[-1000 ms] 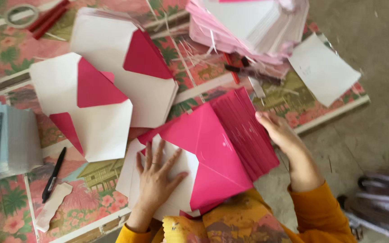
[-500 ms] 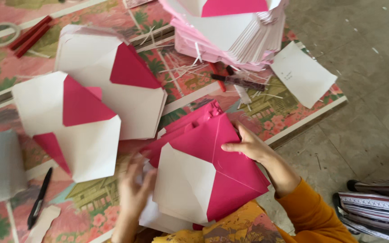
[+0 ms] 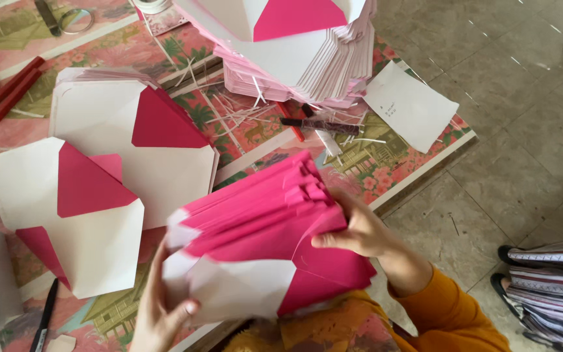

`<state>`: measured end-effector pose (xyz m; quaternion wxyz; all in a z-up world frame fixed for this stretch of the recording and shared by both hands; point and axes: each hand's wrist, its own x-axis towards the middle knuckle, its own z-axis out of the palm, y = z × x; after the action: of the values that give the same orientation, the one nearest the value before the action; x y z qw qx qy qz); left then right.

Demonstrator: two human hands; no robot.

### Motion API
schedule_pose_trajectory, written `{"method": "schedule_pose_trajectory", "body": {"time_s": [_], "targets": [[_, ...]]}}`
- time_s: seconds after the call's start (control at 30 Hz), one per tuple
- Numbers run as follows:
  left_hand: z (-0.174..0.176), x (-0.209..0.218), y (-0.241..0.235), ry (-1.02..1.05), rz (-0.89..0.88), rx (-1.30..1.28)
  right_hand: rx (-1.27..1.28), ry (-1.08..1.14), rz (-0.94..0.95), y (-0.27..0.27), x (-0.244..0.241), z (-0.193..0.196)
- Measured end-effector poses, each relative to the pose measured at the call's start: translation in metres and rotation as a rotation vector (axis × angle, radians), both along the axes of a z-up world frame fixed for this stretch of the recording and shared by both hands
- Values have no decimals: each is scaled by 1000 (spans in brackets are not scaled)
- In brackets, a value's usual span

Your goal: The person folds pink and white paper envelopes by hand, aligning edges and creasing flaps. They stack the folded envelopes into a neat pile on the table and adjust the stack to keep it aligned.

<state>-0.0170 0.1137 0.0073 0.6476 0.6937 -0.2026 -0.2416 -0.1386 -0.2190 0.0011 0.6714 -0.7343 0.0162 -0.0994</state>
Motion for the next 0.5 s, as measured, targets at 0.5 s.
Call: {"method": "schedule_pose_trajectory", "body": {"time_s": [0.5], "targets": [[77,1,-17,-641,-36,95,141,-365,220,17,39,-22]]}}
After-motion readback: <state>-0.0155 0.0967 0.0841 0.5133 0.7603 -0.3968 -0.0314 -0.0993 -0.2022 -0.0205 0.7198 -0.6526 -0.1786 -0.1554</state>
